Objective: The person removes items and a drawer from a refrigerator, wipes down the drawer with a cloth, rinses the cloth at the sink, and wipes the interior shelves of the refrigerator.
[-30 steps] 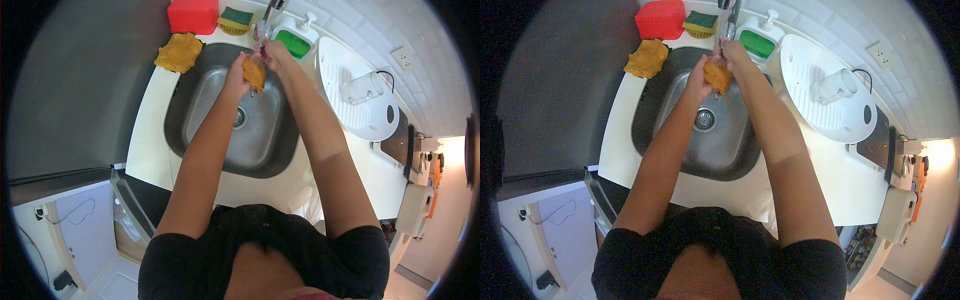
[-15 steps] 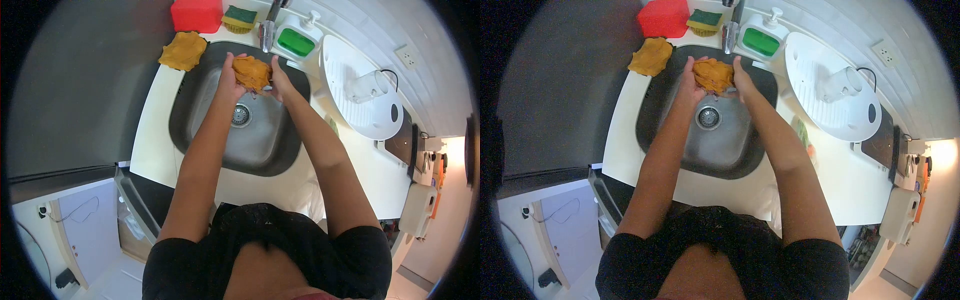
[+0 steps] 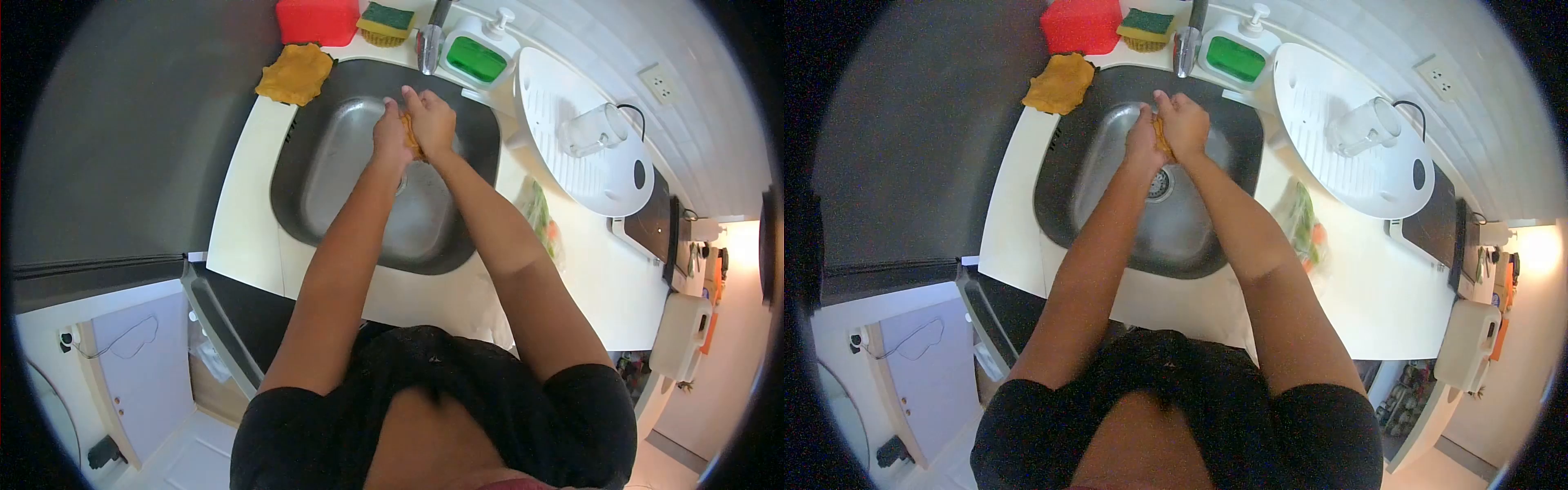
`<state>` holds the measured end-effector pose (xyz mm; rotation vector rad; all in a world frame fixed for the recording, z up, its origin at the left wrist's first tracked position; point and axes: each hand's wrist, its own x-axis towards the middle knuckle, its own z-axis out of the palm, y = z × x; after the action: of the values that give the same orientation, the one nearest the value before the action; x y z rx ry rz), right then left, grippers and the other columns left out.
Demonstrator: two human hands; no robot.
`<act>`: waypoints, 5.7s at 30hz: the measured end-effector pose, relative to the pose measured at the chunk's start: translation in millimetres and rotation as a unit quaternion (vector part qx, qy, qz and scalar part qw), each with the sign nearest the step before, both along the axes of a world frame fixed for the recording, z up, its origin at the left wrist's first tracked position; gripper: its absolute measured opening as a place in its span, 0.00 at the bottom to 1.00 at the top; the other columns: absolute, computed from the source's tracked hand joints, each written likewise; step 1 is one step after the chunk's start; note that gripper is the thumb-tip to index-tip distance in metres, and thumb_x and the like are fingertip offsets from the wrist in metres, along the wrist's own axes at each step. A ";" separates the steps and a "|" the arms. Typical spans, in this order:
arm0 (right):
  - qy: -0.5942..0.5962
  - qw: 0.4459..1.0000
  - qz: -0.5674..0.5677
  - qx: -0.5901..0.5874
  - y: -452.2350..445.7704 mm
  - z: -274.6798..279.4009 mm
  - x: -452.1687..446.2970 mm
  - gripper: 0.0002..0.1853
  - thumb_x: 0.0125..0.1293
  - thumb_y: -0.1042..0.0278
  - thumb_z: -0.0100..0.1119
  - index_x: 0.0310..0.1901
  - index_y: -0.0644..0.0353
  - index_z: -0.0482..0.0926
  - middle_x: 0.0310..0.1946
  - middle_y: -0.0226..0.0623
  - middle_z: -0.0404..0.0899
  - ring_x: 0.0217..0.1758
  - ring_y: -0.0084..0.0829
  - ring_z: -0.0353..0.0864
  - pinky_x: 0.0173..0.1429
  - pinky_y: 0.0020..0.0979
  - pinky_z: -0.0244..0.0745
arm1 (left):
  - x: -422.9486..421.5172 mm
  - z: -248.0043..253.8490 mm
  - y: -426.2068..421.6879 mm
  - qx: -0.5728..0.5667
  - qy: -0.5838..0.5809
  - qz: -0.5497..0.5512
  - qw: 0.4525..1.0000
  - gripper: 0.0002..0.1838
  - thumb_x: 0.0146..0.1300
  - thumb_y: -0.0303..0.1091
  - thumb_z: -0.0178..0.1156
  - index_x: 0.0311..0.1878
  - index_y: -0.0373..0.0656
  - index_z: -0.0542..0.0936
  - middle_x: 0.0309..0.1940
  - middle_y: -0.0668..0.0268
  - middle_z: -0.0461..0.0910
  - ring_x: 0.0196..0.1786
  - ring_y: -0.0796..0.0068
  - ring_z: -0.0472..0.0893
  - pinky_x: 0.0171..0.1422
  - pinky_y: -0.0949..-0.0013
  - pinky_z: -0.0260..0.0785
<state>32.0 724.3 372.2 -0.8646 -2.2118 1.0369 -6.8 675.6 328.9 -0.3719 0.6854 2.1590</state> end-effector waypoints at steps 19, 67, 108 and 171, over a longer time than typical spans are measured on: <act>-0.048 0.998 -0.031 0.005 26.2 -16.0 -18.2 0.25 0.62 0.43 0.48 0.31 0.62 0.79 0.28 0.52 0.79 0.35 0.54 0.77 0.41 0.45 0.71 | -21.9 -0.7 2.5 0.000 0.003 -0.055 0.998 0.18 0.66 0.53 0.48 0.36 0.46 0.69 0.32 0.67 0.70 0.36 0.66 0.74 0.41 0.60 0.70; 0.028 0.645 0.321 -0.693 25.9 -15.9 34.5 0.48 0.55 0.23 0.28 0.65 0.59 0.54 0.58 0.46 0.66 0.60 0.49 0.68 0.60 0.50 0.64 | -21.9 37.5 -31.5 -0.172 0.321 -0.147 0.920 0.18 0.60 0.48 0.58 0.42 0.42 0.75 0.36 0.65 0.76 0.40 0.71 0.77 0.43 0.67 0.71; 0.076 0.955 0.285 0.039 -33.1 -11.3 42.7 0.16 0.52 0.65 0.63 0.41 0.63 0.75 0.32 0.36 0.78 0.36 0.31 0.77 0.42 0.30 0.70 | 4.7 71.5 -87.1 -0.245 0.624 0.068 0.739 0.21 0.63 0.49 0.48 0.53 0.47 0.74 0.50 0.53 0.75 0.52 0.59 0.74 0.56 0.62 0.65; -0.017 0.752 0.629 -0.198 -792.5 4.7 194.5 0.22 0.58 0.51 0.60 0.50 0.55 0.77 0.44 0.33 0.78 0.48 0.25 0.73 0.52 0.27 0.66 | 304.5 57.3 -949.4 -0.419 0.319 0.103 0.844 0.22 0.54 0.24 0.56 0.55 0.42 0.70 0.46 0.65 0.74 0.52 0.74 0.73 0.59 0.70 0.63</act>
<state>226.5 -68.3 376.9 0.7285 -2.5400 2.0972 297.7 -273.8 386.2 -0.1501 2.0734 2.0541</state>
